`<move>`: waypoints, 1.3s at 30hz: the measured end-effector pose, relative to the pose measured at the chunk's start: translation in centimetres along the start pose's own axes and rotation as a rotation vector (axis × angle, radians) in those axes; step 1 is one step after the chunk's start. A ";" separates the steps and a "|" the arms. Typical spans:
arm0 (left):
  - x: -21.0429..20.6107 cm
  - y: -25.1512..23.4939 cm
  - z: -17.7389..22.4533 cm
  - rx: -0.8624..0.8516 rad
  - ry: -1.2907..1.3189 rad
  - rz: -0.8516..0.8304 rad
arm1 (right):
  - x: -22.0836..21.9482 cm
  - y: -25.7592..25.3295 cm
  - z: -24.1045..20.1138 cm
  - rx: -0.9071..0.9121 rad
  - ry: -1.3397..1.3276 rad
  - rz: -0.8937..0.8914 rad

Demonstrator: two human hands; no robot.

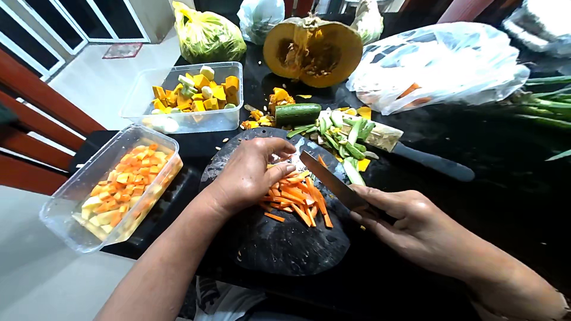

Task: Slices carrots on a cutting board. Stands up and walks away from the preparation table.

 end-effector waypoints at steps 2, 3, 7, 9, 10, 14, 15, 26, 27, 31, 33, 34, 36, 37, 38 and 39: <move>0.7 0.6 0.2 -0.036 -0.064 0.031 | 0.0 0.2 0.0 0.001 0.005 -0.005; 1.2 0.9 0.1 -0.056 -0.095 0.072 | 0.0 0.3 0.0 0.006 0.014 -0.012; 2.2 2.3 0.5 -0.140 -0.140 0.198 | 0.3 0.4 -1.2 0.066 0.194 -0.045; 1.3 2.6 1.8 -0.200 -0.169 0.106 | 0.6 -0.3 -2.9 0.156 0.342 -0.014; 0.5 2.7 2.5 -0.236 -0.191 0.041 | 0.8 -0.7 -3.9 0.200 0.409 -0.007; -2.6 3.0 3.5 -0.369 -0.216 -0.104 | 1.8 -2.3 -6.4 0.312 0.578 -0.034; -2.9 3.2 3.2 -0.383 -0.186 -0.098 | 2.0 -2.4 -6.5 0.320 0.584 -0.042; -1.1 5.3 0.4 -0.261 -0.217 0.109 | 7.0 0.1 -4.1 0.040 0.249 -0.374; -0.7 5.5 0.3 -0.211 -0.303 0.135 | 7.2 0.4 -3.5 0.009 0.162 -0.328; 0.6 6.4 -1.4 0.206 -0.427 0.115 | 5.9 0.5 -2.0 -0.159 -0.345 -0.117; 0.9 6.9 -2.1 0.258 -0.369 0.122 | 4.6 -0.1 -2.5 -0.206 -0.488 -0.107; 1.1 7.2 -2.4 0.222 -0.335 0.147 | 3.9 -0.4 -2.9 -0.222 -0.514 -0.111; 1.6 8.0 -2.8 0.126 -0.252 0.212 | 2.5 -0.9 -3.8 -0.221 -0.481 -0.127; 2.1 8.7 -3.0 0.079 -0.217 0.243 | 1.9 -1.1 -4.4 -0.194 -0.419 -0.135; 2.5 9.4 -3.1 0.038 -0.184 0.265 | 1.2 -1.4 -4.9 -0.146 -0.341 -0.139; 3.0 10.1 -3.3 0.004 -0.149 0.273 | 0.4 -1.6 -5.3 -0.088 -0.265 -0.136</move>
Point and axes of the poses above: each hand's wrist, its own y-axis away from the middle knuckle, its own x-axis out of the back of the hand, z = x × y, the point moved 5 cm from there along -y, towards the middle knuckle, and after that the axes turned 14 degrees about y, right-handed, at the moved point
